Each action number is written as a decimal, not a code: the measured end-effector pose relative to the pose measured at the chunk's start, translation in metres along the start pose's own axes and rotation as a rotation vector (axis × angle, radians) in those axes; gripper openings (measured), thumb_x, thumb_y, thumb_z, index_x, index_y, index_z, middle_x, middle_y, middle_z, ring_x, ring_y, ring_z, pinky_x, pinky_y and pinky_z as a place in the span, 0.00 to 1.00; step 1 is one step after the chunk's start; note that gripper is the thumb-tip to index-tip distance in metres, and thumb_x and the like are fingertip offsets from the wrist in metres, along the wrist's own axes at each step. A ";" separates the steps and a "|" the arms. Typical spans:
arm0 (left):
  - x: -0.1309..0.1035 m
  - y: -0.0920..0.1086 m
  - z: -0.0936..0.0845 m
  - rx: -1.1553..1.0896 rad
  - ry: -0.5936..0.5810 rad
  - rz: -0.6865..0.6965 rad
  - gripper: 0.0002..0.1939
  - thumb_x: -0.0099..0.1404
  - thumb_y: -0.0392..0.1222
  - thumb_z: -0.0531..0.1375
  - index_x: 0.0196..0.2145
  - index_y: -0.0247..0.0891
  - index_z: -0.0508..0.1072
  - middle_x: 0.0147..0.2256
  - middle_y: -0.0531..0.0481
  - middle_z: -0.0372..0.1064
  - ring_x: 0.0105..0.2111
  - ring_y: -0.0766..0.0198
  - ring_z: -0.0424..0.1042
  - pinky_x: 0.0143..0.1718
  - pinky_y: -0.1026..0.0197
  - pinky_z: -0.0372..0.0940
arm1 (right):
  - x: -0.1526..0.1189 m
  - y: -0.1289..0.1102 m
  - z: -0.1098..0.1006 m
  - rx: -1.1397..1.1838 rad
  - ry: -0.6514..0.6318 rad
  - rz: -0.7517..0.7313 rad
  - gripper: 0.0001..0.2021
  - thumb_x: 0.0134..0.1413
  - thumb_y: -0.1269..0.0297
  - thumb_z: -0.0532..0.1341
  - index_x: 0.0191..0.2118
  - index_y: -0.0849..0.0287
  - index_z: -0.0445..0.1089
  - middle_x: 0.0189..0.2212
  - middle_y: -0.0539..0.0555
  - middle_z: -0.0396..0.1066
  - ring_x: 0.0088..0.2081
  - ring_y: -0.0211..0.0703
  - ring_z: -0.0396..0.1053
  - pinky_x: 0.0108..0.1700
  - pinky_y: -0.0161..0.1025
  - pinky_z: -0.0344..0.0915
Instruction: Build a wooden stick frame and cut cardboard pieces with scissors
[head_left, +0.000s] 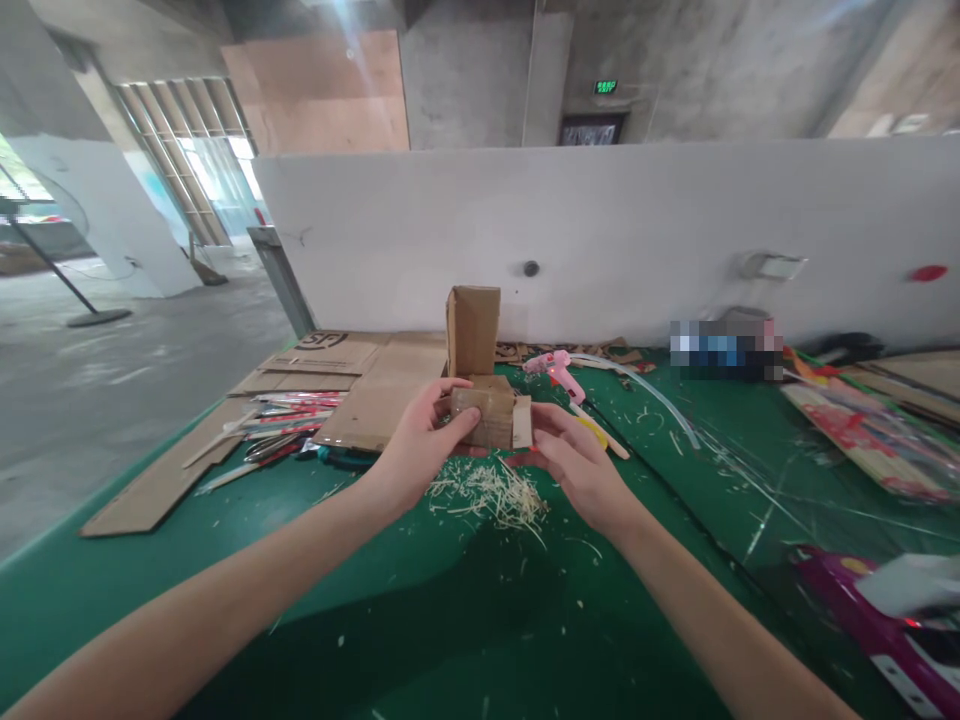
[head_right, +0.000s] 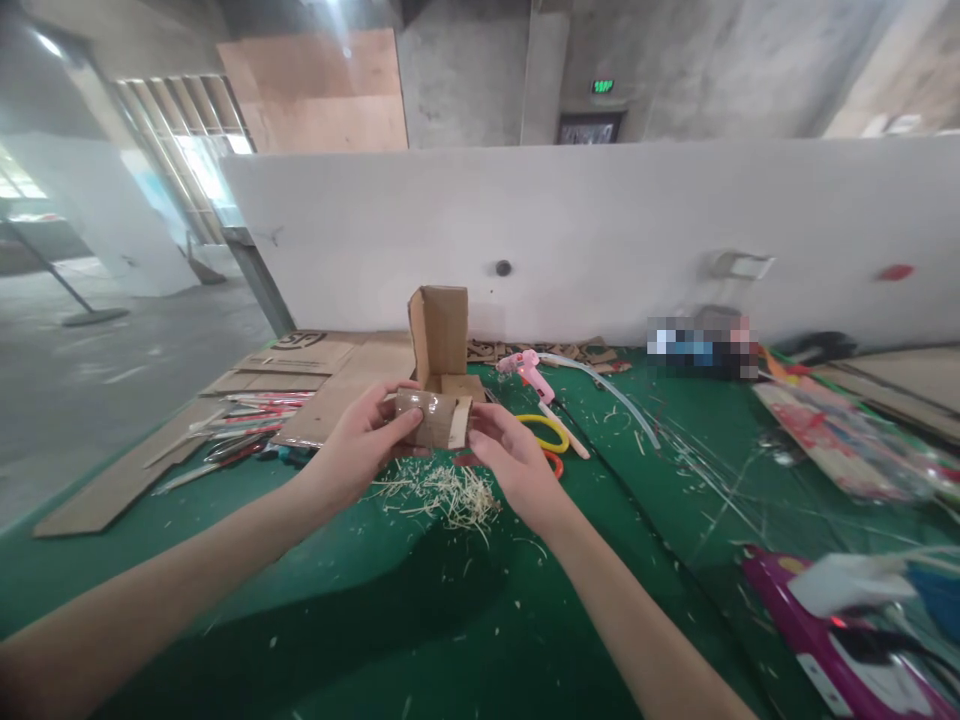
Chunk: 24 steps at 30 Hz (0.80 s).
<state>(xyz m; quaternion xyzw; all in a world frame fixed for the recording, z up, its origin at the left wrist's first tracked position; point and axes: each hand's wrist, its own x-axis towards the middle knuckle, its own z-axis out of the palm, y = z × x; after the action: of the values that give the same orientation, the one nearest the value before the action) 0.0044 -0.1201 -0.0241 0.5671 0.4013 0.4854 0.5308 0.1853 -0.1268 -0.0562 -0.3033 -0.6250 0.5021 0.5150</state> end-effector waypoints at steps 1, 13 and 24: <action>0.000 0.000 -0.001 0.014 -0.003 0.008 0.16 0.62 0.39 0.57 0.47 0.38 0.60 0.43 0.43 0.64 0.38 0.61 0.69 0.33 0.57 0.72 | -0.001 0.000 0.002 0.043 -0.006 0.005 0.16 0.57 0.57 0.55 0.49 0.55 0.64 0.47 0.57 0.67 0.45 0.46 0.67 0.40 0.44 0.70; 0.001 -0.003 -0.006 0.220 -0.105 0.098 0.22 0.61 0.39 0.56 0.53 0.37 0.59 0.45 0.44 0.67 0.35 0.65 0.69 0.30 0.63 0.70 | -0.002 0.011 0.008 0.130 0.120 0.173 0.11 0.51 0.56 0.61 0.36 0.58 0.67 0.36 0.53 0.70 0.35 0.43 0.69 0.29 0.38 0.71; 0.005 -0.013 -0.017 0.573 -0.164 0.258 0.11 0.62 0.40 0.55 0.43 0.36 0.62 0.34 0.49 0.69 0.33 0.64 0.69 0.35 0.59 0.65 | -0.001 0.027 0.006 0.194 0.180 0.334 0.11 0.50 0.56 0.61 0.29 0.57 0.62 0.29 0.49 0.68 0.29 0.42 0.70 0.25 0.40 0.71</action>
<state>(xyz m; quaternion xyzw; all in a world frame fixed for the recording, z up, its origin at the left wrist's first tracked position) -0.0107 -0.1103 -0.0366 0.7770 0.4021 0.3686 0.3143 0.1761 -0.1210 -0.0817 -0.3953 -0.4663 0.6094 0.5050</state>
